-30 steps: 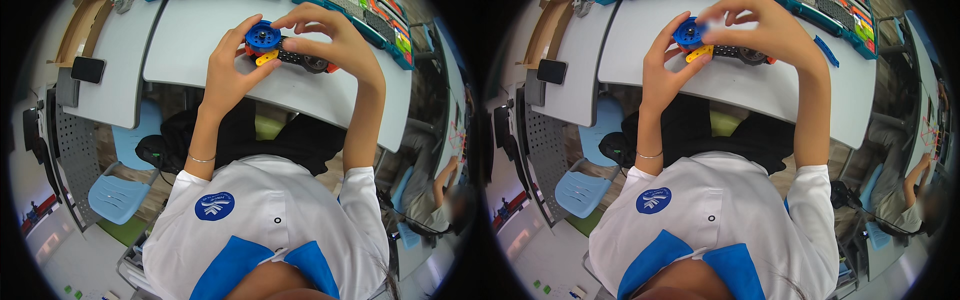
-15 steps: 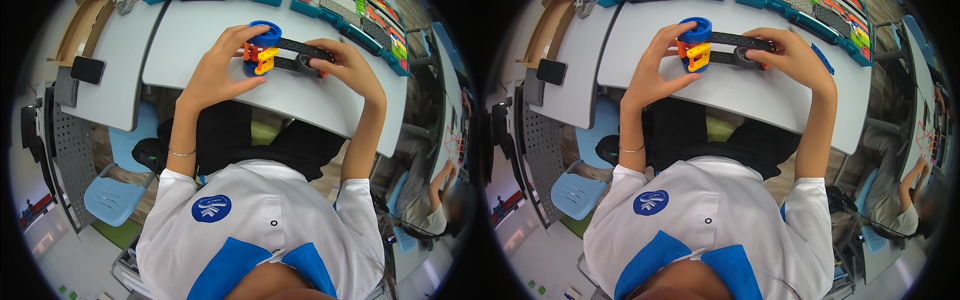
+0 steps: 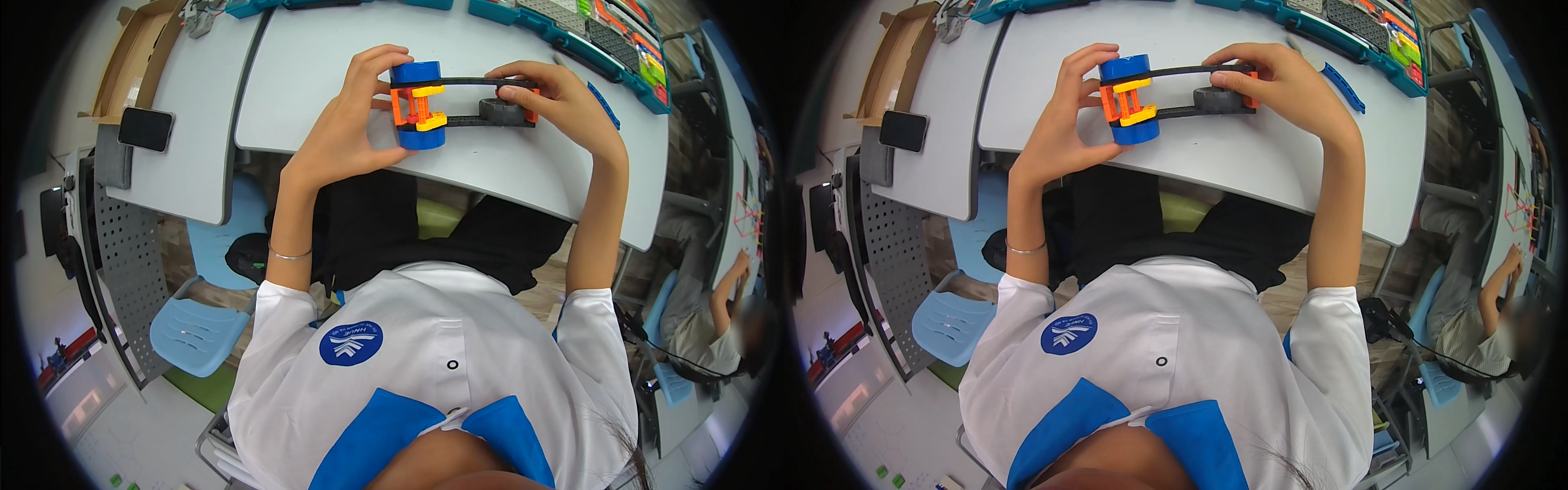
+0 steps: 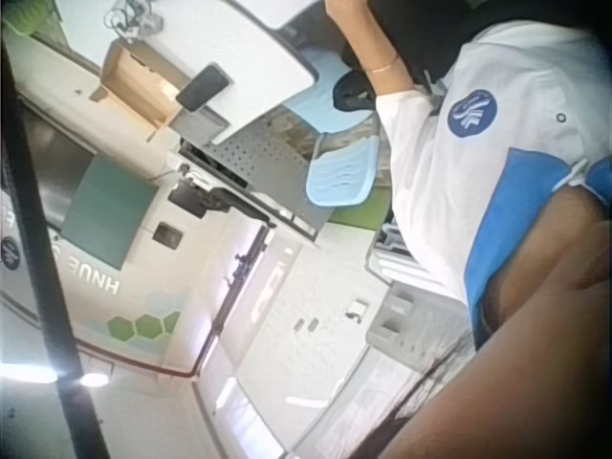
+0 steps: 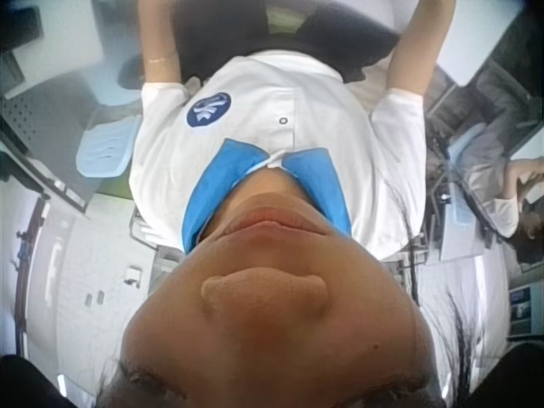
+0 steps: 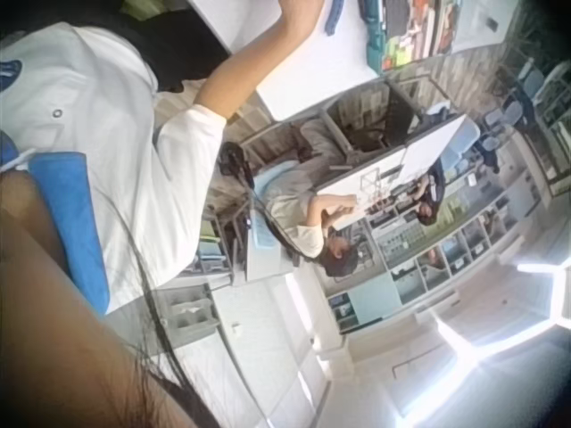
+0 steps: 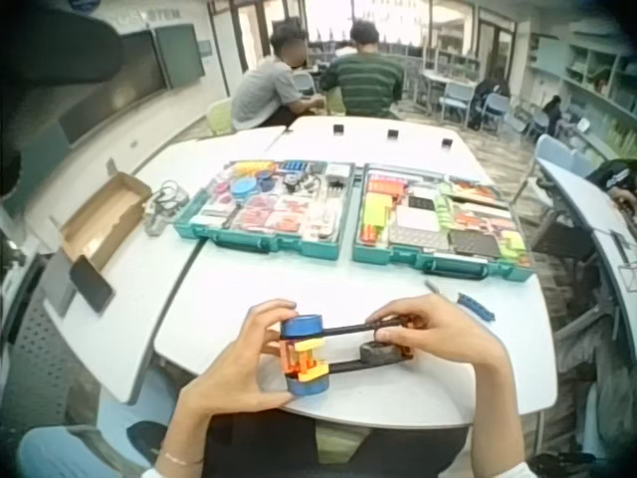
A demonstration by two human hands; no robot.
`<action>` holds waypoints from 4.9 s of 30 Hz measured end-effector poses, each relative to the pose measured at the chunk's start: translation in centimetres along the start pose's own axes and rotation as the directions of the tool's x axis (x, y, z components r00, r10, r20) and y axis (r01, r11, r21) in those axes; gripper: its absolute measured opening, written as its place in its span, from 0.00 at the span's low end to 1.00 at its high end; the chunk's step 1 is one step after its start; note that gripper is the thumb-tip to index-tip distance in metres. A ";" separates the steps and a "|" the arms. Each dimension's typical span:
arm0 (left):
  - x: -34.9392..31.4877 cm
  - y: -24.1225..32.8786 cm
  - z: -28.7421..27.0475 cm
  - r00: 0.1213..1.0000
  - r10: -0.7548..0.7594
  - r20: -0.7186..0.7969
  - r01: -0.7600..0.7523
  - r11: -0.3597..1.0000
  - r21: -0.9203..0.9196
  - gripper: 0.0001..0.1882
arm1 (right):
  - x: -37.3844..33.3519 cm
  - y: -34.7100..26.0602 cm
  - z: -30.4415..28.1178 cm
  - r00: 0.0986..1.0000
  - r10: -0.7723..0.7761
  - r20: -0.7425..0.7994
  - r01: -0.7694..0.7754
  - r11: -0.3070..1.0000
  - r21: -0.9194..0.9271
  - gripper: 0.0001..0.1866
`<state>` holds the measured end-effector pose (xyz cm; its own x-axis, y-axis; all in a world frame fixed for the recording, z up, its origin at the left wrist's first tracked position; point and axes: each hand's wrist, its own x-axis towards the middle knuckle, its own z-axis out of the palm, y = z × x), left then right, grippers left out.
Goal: The person assembles a small mechanical device using colorful plastic pieces, including a black perforated beam, orange and yellow connectors, and a blue cylindrical component. They connect the pieces by hand, forming a frame and attaching the cylinder to create a compact structure.
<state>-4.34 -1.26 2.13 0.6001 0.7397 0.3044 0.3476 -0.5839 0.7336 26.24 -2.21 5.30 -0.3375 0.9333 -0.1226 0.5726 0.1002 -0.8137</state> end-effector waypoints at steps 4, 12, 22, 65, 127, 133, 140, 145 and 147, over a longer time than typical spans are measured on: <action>0.2 -0.1 -0.1 0.999 0.031 0.013 -0.031 0.999 0.033 0.48 | 0.0 -0.2 0.1 1.000 -0.009 -0.004 0.009 1.000 0.007 0.16; 0.1 -0.7 0.5 0.997 0.073 -0.017 -0.073 0.997 -0.007 0.48 | 0.0 0.2 0.3 1.000 -0.008 0.004 0.008 1.000 0.001 0.15; -0.4 -1.3 0.6 0.999 -0.038 0.015 0.040 0.992 -0.118 0.53 | -0.1 0.2 -0.1 0.998 0.018 0.056 -0.017 1.000 -0.025 0.17; 0.5 -3.7 1.0 0.543 -0.412 -0.732 0.034 0.882 -0.471 0.25 | 2.3 0.7 5.7 0.873 -0.332 -0.358 0.291 0.942 -0.164 0.44; 1.5 -2.2 1.1 0.780 -0.358 -0.513 0.156 0.905 -0.395 0.37 | -1.5 0.3 8.4 0.763 0.020 -0.646 0.060 0.993 0.101 0.32; 1.5 -2.2 0.9 0.731 -0.379 -0.567 0.153 0.901 -0.405 0.29 | -1.3 0.7 8.7 0.728 0.044 -0.684 0.058 0.991 0.125 0.31; 1.2 3.8 0.7 0.720 -0.147 -0.678 -0.003 0.977 -0.215 0.07 | -1.2 -0.3 8.6 0.736 -0.018 -0.677 0.036 0.999 0.012 0.36; 2.4 13.3 -3.1 0.870 0.253 -0.424 -0.342 0.928 -0.149 0.18 | -0.5 -0.7 8.3 0.755 -0.167 -0.634 0.044 0.978 -0.206 0.42; 3.3 16.5 -4.6 0.893 0.355 -0.277 -0.402 0.906 -0.133 0.20 | 0.3 -0.8 8.0 0.769 -0.212 -0.603 0.068 0.965 -0.252 0.43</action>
<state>0.10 -6.90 18.00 0.4598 0.5455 0.7008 -0.0221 -0.7818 0.6231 19.73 -4.75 1.33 0.0697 0.9045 0.4208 0.7180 0.2473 -0.6506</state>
